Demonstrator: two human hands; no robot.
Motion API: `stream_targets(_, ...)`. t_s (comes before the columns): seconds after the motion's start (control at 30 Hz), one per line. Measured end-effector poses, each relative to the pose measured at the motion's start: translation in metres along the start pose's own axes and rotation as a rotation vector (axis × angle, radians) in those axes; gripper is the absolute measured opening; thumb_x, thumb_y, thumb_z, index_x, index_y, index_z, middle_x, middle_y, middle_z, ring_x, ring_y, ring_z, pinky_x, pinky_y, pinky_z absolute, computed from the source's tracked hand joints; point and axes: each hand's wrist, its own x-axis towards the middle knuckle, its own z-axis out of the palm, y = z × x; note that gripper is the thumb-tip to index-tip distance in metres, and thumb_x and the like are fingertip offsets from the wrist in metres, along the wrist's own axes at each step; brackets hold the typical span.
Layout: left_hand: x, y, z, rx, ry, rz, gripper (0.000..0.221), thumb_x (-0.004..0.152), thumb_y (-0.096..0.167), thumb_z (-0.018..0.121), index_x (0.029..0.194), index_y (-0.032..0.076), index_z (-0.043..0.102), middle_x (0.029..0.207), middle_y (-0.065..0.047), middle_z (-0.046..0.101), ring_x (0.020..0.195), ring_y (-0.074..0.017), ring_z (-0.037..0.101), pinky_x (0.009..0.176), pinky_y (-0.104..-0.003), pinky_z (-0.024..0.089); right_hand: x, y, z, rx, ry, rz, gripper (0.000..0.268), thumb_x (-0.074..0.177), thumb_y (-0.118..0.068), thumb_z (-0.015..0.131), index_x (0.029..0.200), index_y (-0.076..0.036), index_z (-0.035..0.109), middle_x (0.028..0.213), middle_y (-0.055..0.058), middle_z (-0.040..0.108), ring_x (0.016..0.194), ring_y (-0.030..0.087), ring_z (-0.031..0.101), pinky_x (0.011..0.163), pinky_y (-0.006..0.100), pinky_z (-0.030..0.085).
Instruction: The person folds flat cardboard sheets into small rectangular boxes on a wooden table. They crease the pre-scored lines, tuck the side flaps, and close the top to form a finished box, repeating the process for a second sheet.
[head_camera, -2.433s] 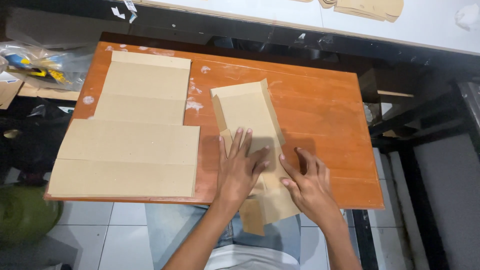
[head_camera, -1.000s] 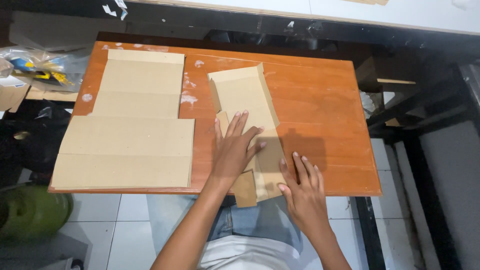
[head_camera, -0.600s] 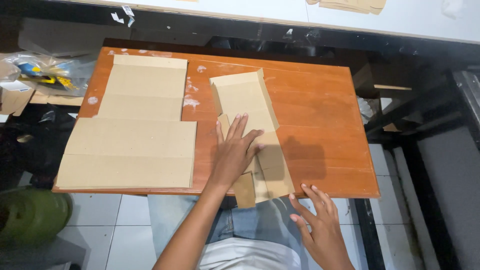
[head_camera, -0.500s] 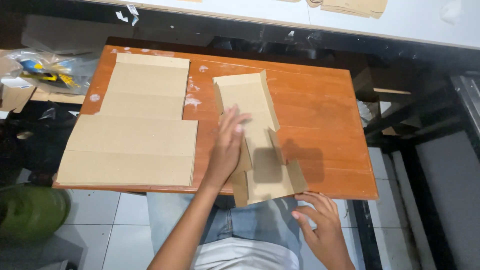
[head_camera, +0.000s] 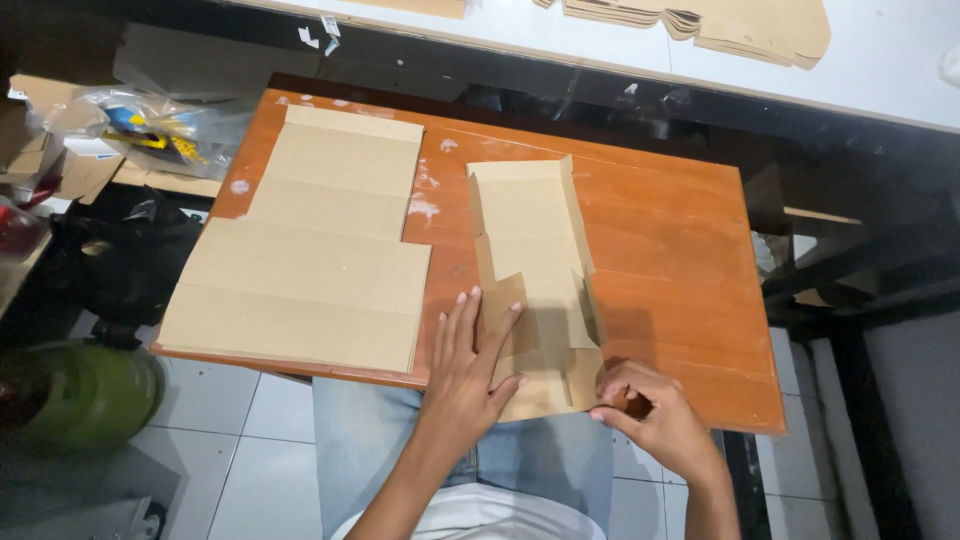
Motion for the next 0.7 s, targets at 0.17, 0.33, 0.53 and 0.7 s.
stream_targets(0.17, 0.017, -0.006, -0.004, 0.065, -0.232, 0.077, 0.086, 0.092, 0.036, 0.064, 0.165, 0.031, 0.018, 0.17, -0.027, -0.008, 0.157, -0.0456, -0.013, 0.121, -0.066, -0.006, 0.003, 0.002, -0.005, -0.094, 0.039, 0.34, 0.06, 0.071, -0.019, 0.097, 0.121, -0.02, 0.063, 0.081, 0.0, 0.06, 0.069, 0.012, 0.057, 0.068, 0.027, 0.049)
stream_targets(0.33, 0.034, -0.01, -0.011, -0.117, -0.369, 0.035, 0.086, 0.085, 0.075, 0.047, 0.157, 0.029, 0.034, 0.171, -0.023, -0.005, 0.156, -0.0435, -0.019, 0.118, -0.068, -0.012, 0.021, -0.024, -0.025, -0.049, -0.082, 0.289, 0.112, 0.072, -0.023, 0.092, 0.162, -0.033, 0.025, 0.126, 0.002, 0.05, 0.09, 0.015, 0.058, 0.077, 0.028, 0.056)
stream_targets(0.53, 0.036, -0.018, -0.004, -0.163, -0.333, 0.026, 0.086, 0.077, 0.07, 0.067, 0.143, 0.019, 0.045, 0.16, -0.019, 0.017, 0.157, -0.045, -0.003, 0.117, -0.072, -0.01, 0.052, -0.029, -0.033, -0.083, -0.181, -0.083, 0.07, 0.085, -0.045, 0.073, 0.147, -0.017, 0.055, 0.153, 0.008, 0.037, 0.149, 0.026, 0.036, 0.122, 0.049, 0.037)
stream_targets(0.7, 0.037, -0.005, -0.023, -0.304, -0.306, -0.053, 0.074, 0.079, 0.056, 0.079, 0.13, 0.012, 0.049, 0.149, -0.01, 0.023, 0.16, -0.0397, 0.005, 0.12, -0.071, -0.009, 0.066, -0.016, -0.019, -0.164, 0.098, -0.051, 0.034, 0.089, -0.033, 0.073, 0.112, -0.009, 0.077, 0.112, 0.006, 0.076, 0.1, 0.019, 0.072, 0.082, 0.031, 0.056)
